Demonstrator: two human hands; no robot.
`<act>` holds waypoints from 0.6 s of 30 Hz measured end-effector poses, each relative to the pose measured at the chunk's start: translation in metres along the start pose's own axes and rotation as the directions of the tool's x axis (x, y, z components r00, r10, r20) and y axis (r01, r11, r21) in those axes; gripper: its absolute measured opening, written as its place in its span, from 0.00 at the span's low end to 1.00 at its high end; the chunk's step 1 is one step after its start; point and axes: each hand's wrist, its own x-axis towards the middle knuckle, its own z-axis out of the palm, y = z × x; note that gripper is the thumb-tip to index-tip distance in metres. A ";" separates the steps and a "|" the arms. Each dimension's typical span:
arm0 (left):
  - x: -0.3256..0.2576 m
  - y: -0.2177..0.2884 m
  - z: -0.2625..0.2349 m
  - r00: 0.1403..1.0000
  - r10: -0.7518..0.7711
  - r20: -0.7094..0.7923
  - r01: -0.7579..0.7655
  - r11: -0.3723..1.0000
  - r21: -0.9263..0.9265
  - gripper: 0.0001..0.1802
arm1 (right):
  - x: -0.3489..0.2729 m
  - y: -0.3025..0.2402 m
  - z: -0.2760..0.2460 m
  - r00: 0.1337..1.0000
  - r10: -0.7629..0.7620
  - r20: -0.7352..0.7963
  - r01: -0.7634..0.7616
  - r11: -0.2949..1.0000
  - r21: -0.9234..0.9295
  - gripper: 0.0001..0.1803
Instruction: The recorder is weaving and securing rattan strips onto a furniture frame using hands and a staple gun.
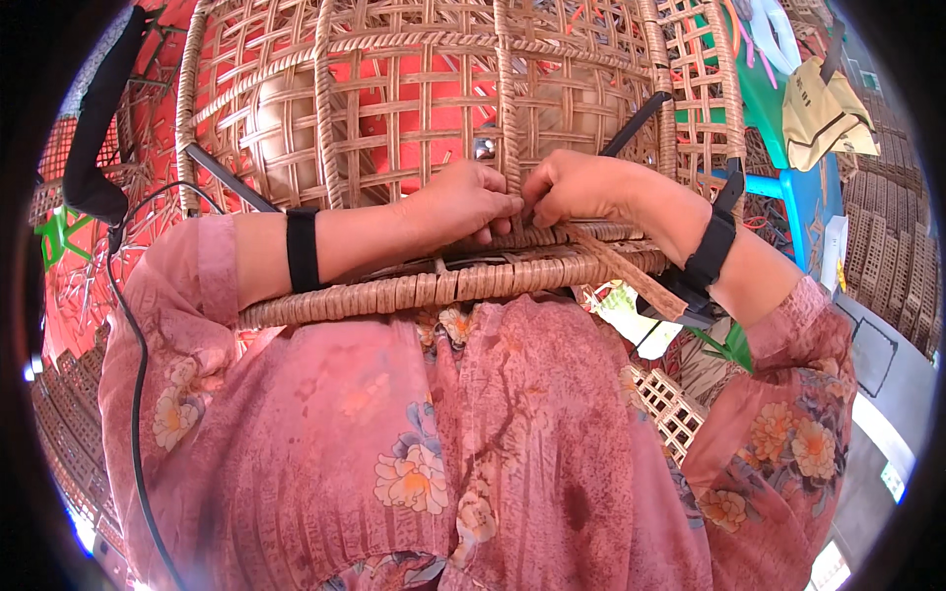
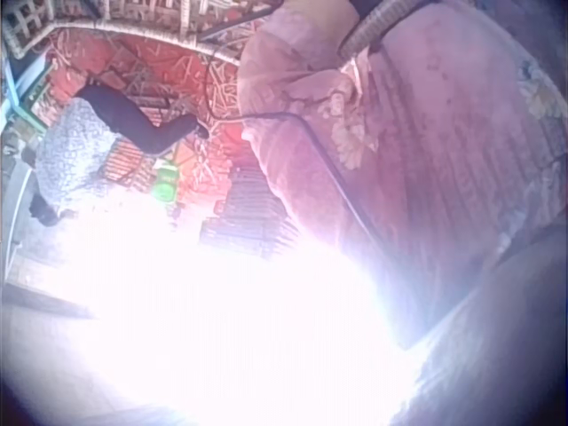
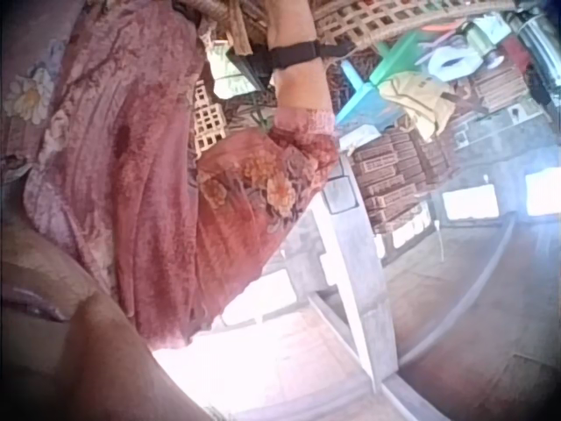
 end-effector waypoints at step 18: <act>0.014 0.019 -0.008 0.983 0.009 0.184 -0.143 0.669 0.729 0.09 | -0.011 -0.037 0.009 0.939 0.344 -0.030 -0.340 0.937 0.083 0.08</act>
